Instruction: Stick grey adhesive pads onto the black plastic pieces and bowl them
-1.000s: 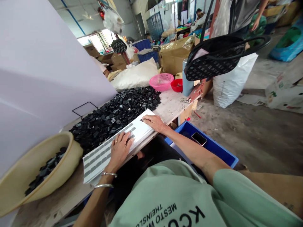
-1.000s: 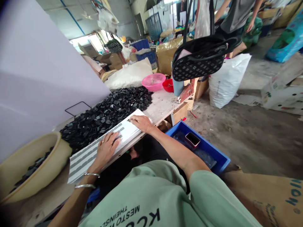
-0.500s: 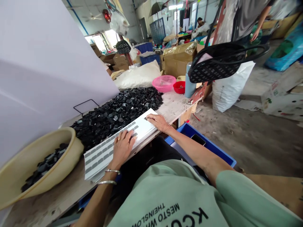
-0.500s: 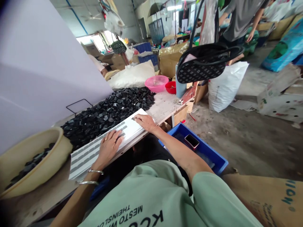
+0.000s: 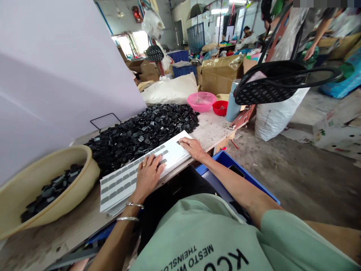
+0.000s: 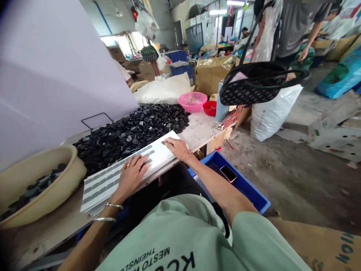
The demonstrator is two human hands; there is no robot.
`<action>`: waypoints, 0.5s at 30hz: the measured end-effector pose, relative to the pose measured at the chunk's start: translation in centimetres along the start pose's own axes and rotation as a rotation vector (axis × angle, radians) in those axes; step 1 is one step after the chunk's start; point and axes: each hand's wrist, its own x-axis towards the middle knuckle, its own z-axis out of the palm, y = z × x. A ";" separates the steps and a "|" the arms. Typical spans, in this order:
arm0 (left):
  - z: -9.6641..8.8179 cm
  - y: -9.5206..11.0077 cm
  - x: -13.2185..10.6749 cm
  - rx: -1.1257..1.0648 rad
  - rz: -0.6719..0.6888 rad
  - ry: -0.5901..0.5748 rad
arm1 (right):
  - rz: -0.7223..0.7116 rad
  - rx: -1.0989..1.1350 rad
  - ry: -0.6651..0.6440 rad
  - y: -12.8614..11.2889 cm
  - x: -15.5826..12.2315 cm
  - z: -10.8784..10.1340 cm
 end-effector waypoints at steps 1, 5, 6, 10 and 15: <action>0.0 0.0 0.0 0.000 -0.003 -0.004 | -0.005 0.005 0.000 0.1 0.0 0.0; -0.1 -0.1 0.0 0.006 -0.009 -0.032 | -0.014 0.025 0.009 0.2 -0.1 0.2; -0.1 -0.1 0.0 0.009 -0.009 -0.039 | -0.014 0.029 0.011 0.3 -0.1 0.2; -0.3 -0.1 0.0 0.020 0.007 -0.049 | -0.010 0.049 0.023 0.2 -0.2 0.1; -0.3 -0.2 0.1 0.021 0.016 -0.044 | -0.003 0.064 0.042 0.1 -0.1 0.1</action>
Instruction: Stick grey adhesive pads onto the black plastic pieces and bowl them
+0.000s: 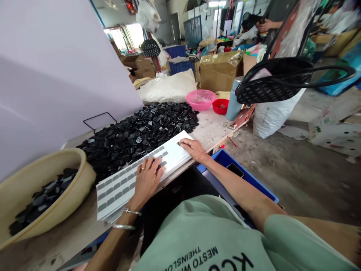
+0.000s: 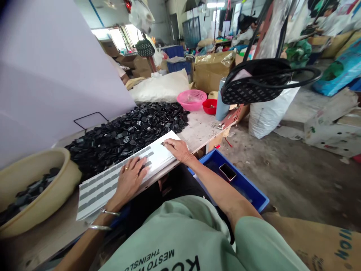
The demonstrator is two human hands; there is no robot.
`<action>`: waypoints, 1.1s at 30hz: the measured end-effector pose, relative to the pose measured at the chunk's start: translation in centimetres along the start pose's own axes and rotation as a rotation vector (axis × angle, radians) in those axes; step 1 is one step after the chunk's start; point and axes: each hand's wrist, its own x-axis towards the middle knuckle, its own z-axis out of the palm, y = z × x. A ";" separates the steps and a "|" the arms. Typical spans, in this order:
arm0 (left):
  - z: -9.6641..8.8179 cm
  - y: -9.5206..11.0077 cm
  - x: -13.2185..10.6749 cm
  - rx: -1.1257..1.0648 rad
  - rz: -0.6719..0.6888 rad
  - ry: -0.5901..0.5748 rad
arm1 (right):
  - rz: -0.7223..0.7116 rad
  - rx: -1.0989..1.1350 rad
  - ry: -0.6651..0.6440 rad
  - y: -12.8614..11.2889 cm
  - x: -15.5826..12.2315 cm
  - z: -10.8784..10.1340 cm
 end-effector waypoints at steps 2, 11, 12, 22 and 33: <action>0.1 -0.1 0.0 -0.001 0.002 0.001 | 0.006 0.001 0.002 -0.1 0.0 0.0; 0.3 -0.2 -0.2 -0.061 -0.027 0.018 | 0.042 -0.018 -0.025 -0.3 -0.1 0.1; 0.3 -0.2 -0.2 -0.073 -0.032 0.019 | 0.046 -0.022 -0.030 -0.3 -0.2 0.1; 0.4 -0.5 -0.7 -0.165 -0.076 0.016 | 0.142 -0.219 -0.119 -0.6 0.1 0.5; 0.3 -1.3 0.2 -0.218 -0.095 -0.026 | 0.114 -0.674 -0.367 -4.7 2.3 1.8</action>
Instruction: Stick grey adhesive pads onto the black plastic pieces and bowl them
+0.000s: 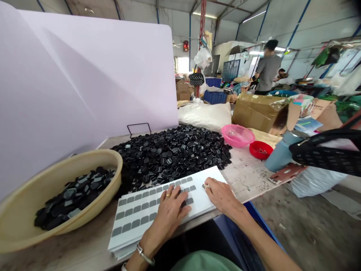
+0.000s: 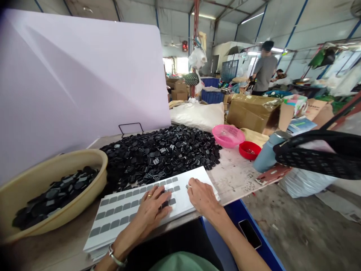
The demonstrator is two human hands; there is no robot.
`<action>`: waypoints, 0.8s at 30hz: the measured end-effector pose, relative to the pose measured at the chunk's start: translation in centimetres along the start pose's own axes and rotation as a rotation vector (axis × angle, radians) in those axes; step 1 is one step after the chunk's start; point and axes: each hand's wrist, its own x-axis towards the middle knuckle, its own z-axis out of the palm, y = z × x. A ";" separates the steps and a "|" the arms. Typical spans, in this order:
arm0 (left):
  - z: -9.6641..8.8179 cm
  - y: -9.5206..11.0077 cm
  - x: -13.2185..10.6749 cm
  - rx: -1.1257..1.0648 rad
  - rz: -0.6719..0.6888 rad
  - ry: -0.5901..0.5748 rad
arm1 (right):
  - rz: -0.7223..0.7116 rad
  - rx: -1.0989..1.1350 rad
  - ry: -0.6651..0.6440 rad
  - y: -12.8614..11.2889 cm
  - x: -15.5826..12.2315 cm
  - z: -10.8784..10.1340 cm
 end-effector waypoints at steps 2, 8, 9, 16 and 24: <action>0.0 0.2 0.6 -0.003 0.019 -0.010 | -0.034 -0.060 -0.028 -0.6 0.5 0.1; 1.4 0.6 1.3 0.006 0.189 -0.087 | -0.126 -0.158 -0.106 -1.6 1.5 0.6; 1.5 0.6 1.3 0.005 0.185 -0.094 | -0.133 -0.160 -0.114 -1.6 1.5 0.5; 1.1 0.8 1.3 -0.023 0.158 -0.140 | -0.130 -0.099 -0.135 -1.6 1.9 0.5; 0.2 1.5 1.6 -0.075 0.120 -0.196 | -0.105 0.194 -0.118 -1.1 2.8 0.7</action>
